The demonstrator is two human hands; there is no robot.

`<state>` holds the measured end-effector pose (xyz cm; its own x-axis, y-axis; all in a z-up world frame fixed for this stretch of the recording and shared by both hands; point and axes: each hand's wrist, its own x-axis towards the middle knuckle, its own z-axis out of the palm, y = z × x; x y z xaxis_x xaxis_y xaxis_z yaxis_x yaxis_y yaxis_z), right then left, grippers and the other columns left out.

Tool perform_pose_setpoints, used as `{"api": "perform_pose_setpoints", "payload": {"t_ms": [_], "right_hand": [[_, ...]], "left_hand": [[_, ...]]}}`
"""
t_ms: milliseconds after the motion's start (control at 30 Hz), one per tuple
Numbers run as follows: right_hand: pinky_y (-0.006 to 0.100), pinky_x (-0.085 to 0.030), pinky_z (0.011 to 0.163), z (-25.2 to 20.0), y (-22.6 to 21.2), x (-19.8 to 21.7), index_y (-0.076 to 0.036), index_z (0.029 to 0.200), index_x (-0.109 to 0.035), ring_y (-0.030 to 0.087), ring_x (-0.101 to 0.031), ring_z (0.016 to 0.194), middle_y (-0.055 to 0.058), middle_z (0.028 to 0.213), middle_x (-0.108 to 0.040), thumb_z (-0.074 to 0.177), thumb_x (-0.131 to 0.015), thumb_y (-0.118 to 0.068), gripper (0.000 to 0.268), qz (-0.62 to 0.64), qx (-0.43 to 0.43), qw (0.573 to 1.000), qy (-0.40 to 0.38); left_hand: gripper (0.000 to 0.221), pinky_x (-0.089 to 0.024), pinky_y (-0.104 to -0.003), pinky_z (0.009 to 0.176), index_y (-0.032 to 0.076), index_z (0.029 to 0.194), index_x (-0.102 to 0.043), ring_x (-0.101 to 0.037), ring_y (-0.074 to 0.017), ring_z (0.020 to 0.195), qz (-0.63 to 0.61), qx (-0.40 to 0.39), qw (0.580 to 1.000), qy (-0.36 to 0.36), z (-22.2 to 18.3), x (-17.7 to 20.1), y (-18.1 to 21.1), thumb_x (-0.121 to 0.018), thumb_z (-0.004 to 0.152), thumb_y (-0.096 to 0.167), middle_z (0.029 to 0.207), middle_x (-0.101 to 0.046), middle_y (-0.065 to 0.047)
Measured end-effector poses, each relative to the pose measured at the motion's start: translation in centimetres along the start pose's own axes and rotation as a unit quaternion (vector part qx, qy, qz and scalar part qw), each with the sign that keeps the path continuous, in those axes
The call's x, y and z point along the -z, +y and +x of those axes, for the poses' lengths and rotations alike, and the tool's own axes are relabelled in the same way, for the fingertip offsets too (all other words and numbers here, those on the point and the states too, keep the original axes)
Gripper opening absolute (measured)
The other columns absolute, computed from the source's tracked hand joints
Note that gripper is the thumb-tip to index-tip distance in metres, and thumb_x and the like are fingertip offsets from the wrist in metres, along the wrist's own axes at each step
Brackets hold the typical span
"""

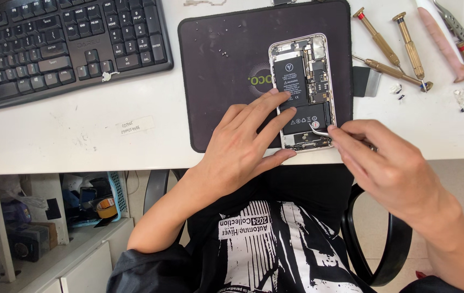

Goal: The person disassembles a smartphone by removing the back cover and detaching internal components. They use tweezers and a plastic spudger to disconnect cables and remove the battery from the device.

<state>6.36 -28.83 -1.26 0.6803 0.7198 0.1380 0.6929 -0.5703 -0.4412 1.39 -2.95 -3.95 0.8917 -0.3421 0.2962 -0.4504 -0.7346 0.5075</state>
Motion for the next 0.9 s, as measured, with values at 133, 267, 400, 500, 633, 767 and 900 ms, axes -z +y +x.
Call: {"api": "perform_pose_setpoints", "payload": {"t_ms": [133,267,400,500,633,767,900], "right_hand": [[0.028,-0.055,0.061,0.7,0.7,0.4,-0.001,0.113,-0.076,0.015,-0.067,0.07,0.008,0.102,-0.07,0.087,-0.076,-0.002,0.027,0.042,-0.05,0.998,-0.015],[0.027,-0.053,0.058,1.3,0.5,0.7,-0.003,0.111,-0.077,0.014,-0.065,0.066,0.007,0.1,-0.071,0.087,-0.077,-0.005,0.024,0.052,-0.067,0.996,-0.018],[0.025,-0.054,0.057,1.6,0.2,0.5,-0.003,0.11,-0.077,0.013,-0.066,0.066,0.006,0.097,-0.071,0.085,-0.076,-0.006,0.025,0.099,-0.057,0.993,-0.038],[0.025,-0.053,0.053,1.4,-0.4,0.4,-0.003,0.109,-0.078,0.015,-0.067,0.064,0.008,0.1,-0.071,0.084,-0.077,-0.004,0.025,0.095,-0.092,0.991,-0.027],[0.03,-0.059,0.072,1.0,-1.1,0.1,0.004,0.115,-0.073,0.02,-0.071,0.082,0.013,0.107,-0.067,0.086,-0.074,0.002,0.029,0.021,-0.02,1.0,0.009],[0.03,-0.059,0.07,1.0,-0.7,-0.2,0.003,0.113,-0.074,0.019,-0.071,0.08,0.013,0.106,-0.067,0.086,-0.076,0.001,0.027,0.027,-0.015,0.999,0.015],[0.026,-0.055,0.055,1.5,-0.1,-0.1,-0.002,0.11,-0.077,0.017,-0.069,0.07,0.009,0.103,-0.072,0.086,-0.078,-0.003,0.025,0.088,-0.081,0.993,0.011]], "left_hand": [[0.061,-0.047,-0.039,0.101,0.002,0.137,-0.059,-0.057,-0.0288,0.136,-0.003,0.002,1.0,-0.002,0.1,0.1,0.1,-0.08,0.092,0.037,0.149,-0.054,-0.015],[0.061,-0.047,-0.039,0.101,0.003,0.137,-0.059,-0.058,-0.0289,0.135,-0.008,0.004,1.0,0.003,0.2,0.3,0.1,-0.08,0.092,0.038,0.148,-0.054,-0.014],[0.061,-0.047,-0.038,0.099,0.003,0.137,-0.059,-0.059,-0.0278,0.133,-0.011,0.004,1.0,0.002,0.3,0.4,0.0,-0.08,0.092,0.039,0.148,-0.055,-0.014],[0.061,-0.047,-0.038,0.099,0.003,0.137,-0.06,-0.06,-0.027,0.132,-0.015,0.008,1.0,0.002,0.3,0.5,0.0,-0.08,0.092,0.039,0.147,-0.055,-0.013],[0.061,-0.048,-0.037,0.098,0.003,0.137,-0.06,-0.062,-0.0262,0.128,-0.018,0.011,1.0,0.003,0.2,0.4,-0.1,-0.08,0.092,0.04,0.147,-0.056,-0.013],[0.062,-0.048,-0.037,0.098,0.003,0.138,-0.059,-0.063,-0.0264,0.127,-0.016,0.008,1.0,0.01,0.3,0.4,0.0,-0.08,0.091,0.039,0.147,-0.056,-0.013],[0.062,-0.049,-0.037,0.097,0.003,0.137,-0.059,-0.064,-0.0269,0.124,-0.015,0.005,1.0,0.006,0.3,0.7,0.1,-0.081,0.091,0.038,0.147,-0.056,-0.013]]}}
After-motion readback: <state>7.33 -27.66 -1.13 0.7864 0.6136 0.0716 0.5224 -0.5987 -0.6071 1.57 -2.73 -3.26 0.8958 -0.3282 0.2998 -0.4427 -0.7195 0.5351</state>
